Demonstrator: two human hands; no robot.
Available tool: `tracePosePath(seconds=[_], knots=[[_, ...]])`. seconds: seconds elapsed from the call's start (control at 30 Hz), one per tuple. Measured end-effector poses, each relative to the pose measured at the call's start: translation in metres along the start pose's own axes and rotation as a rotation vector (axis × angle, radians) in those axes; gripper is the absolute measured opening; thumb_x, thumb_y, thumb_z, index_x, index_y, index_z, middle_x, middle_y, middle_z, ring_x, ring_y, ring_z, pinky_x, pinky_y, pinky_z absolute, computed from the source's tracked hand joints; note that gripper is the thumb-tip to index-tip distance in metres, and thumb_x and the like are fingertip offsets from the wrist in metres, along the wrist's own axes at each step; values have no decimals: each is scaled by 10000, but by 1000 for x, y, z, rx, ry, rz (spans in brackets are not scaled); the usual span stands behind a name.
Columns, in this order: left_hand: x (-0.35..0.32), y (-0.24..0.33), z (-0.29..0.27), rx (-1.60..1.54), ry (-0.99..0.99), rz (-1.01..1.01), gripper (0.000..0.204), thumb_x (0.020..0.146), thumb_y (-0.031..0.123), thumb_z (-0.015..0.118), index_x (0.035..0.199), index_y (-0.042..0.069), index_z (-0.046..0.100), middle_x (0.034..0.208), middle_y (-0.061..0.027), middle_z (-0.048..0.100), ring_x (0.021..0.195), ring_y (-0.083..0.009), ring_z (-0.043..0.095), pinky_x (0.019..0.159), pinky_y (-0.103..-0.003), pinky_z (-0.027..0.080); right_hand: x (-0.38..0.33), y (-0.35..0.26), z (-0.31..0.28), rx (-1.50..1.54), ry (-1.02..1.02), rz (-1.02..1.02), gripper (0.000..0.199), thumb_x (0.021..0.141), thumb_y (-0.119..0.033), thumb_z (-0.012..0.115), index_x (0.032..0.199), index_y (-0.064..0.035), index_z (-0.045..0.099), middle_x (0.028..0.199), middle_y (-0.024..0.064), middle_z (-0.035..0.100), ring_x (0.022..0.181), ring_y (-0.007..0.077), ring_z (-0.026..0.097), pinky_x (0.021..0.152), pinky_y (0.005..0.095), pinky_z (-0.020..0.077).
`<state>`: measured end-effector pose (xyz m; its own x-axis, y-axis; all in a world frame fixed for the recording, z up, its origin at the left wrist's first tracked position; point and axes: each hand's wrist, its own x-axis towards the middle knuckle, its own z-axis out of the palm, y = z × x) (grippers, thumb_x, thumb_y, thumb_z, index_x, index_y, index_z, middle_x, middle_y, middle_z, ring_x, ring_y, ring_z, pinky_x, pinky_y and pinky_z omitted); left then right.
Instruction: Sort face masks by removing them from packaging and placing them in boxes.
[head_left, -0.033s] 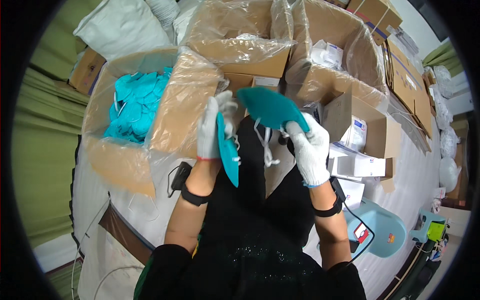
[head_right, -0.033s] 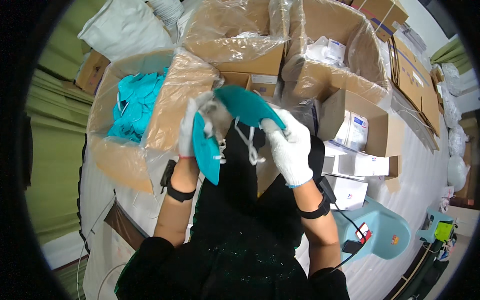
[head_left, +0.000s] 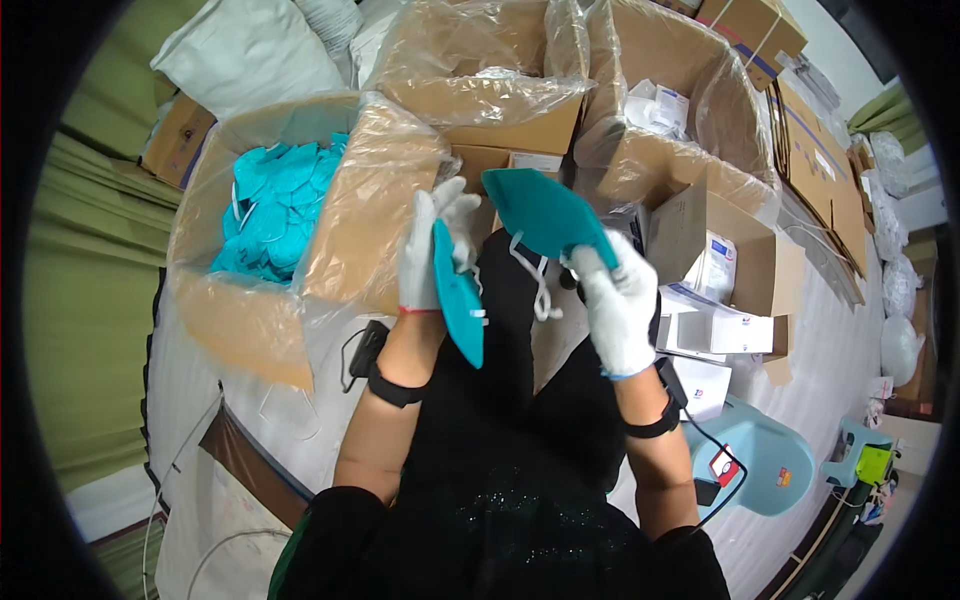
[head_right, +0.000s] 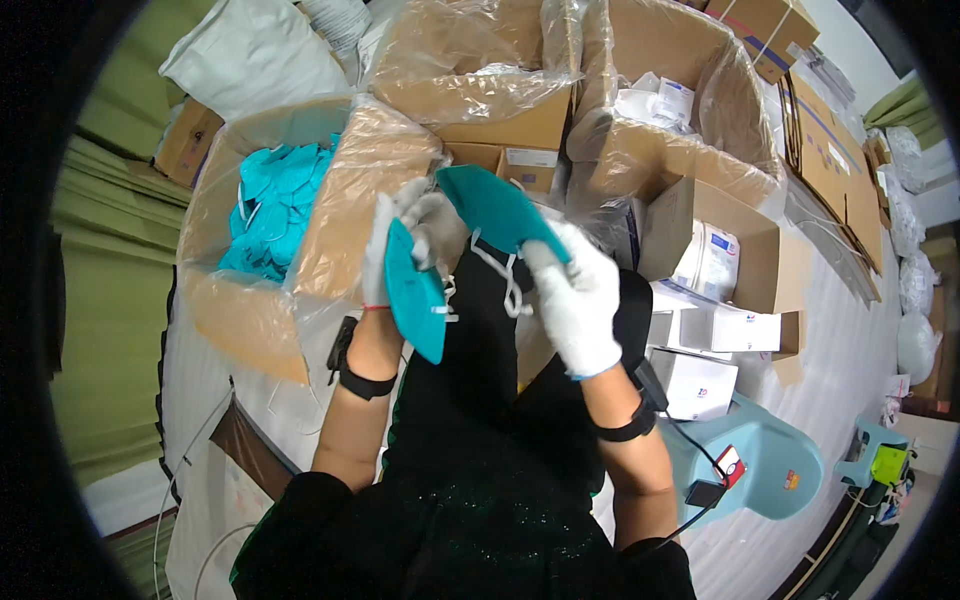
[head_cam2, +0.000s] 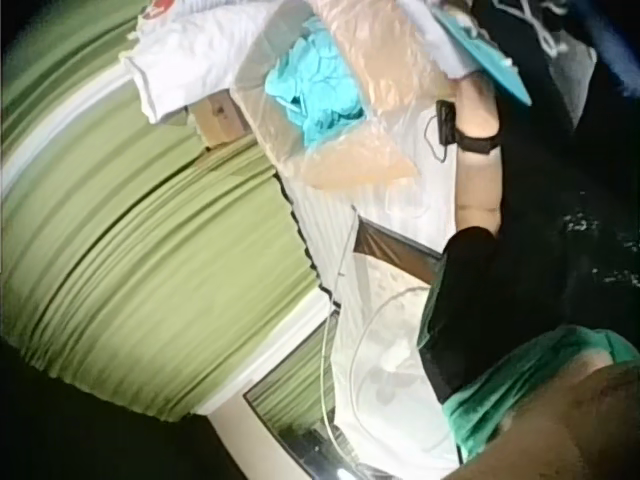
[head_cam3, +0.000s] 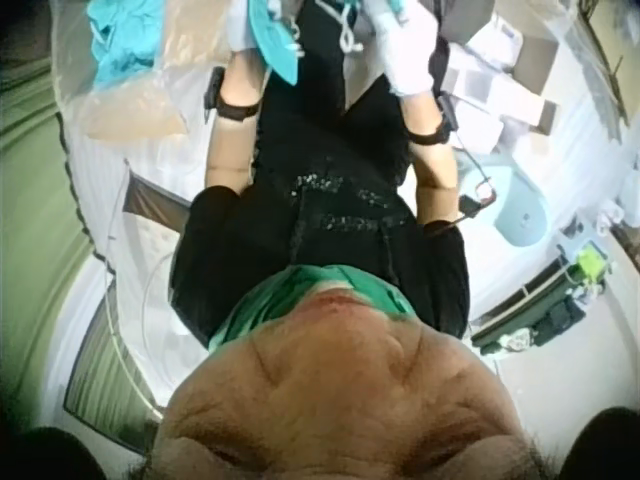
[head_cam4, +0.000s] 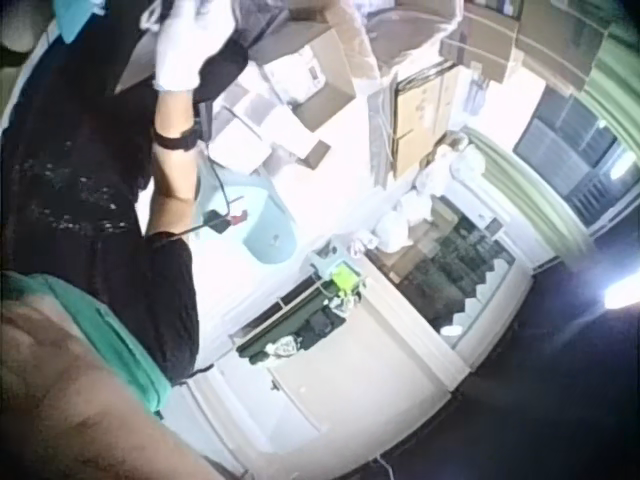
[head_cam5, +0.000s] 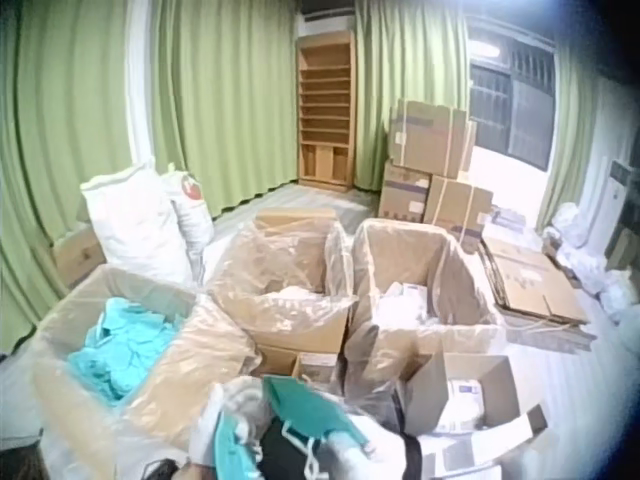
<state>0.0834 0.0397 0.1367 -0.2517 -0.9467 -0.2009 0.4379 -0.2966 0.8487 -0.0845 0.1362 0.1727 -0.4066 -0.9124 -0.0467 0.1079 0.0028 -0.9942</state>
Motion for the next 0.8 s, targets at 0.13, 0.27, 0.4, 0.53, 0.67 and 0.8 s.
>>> tracePosePath(seconds=[0.13,0.27,0.4,0.53,0.67,0.8], knots=[[5,-26,5,-230,82,-166,578,970,573,406,1030,33,604,853,-61,594,659,-189,554,628,-336,515,-20,42,11,-395,-330,-437,325,826,-62,627,1149,-25,628,1008,154,649,917,271,639,822,332,503],[22,-62,-29,-590,-247,-101,587,944,627,419,804,86,600,679,-28,571,506,-194,551,514,-349,498,-46,37,17,-543,-297,-487,534,753,-225,733,1237,-65,575,1148,190,620,1103,360,576,942,413,460],[9,-66,8,-63,96,-132,647,928,671,392,857,79,642,765,-43,638,668,-166,593,647,-308,512,-32,81,10,-594,51,-545,317,786,-63,696,1099,-56,649,997,137,671,976,300,645,872,379,493],[-6,-44,29,447,30,7,495,950,509,530,878,29,627,793,-65,627,731,-141,577,657,-298,466,-14,79,-5,-11,88,-17,173,910,-81,600,1054,3,646,908,69,695,811,181,660,749,289,511],[9,-55,22,862,12,89,402,967,375,537,895,-16,599,807,-110,625,730,-166,567,670,-348,454,-19,91,-10,242,-108,355,107,947,-79,562,993,-13,634,890,52,655,721,127,601,654,249,482],[16,-82,26,957,187,223,423,946,358,524,846,-50,569,773,-261,625,752,-380,631,687,-444,472,-38,94,11,489,-182,449,91,950,-176,594,982,-92,600,791,-4,586,614,89,509,524,228,403]])
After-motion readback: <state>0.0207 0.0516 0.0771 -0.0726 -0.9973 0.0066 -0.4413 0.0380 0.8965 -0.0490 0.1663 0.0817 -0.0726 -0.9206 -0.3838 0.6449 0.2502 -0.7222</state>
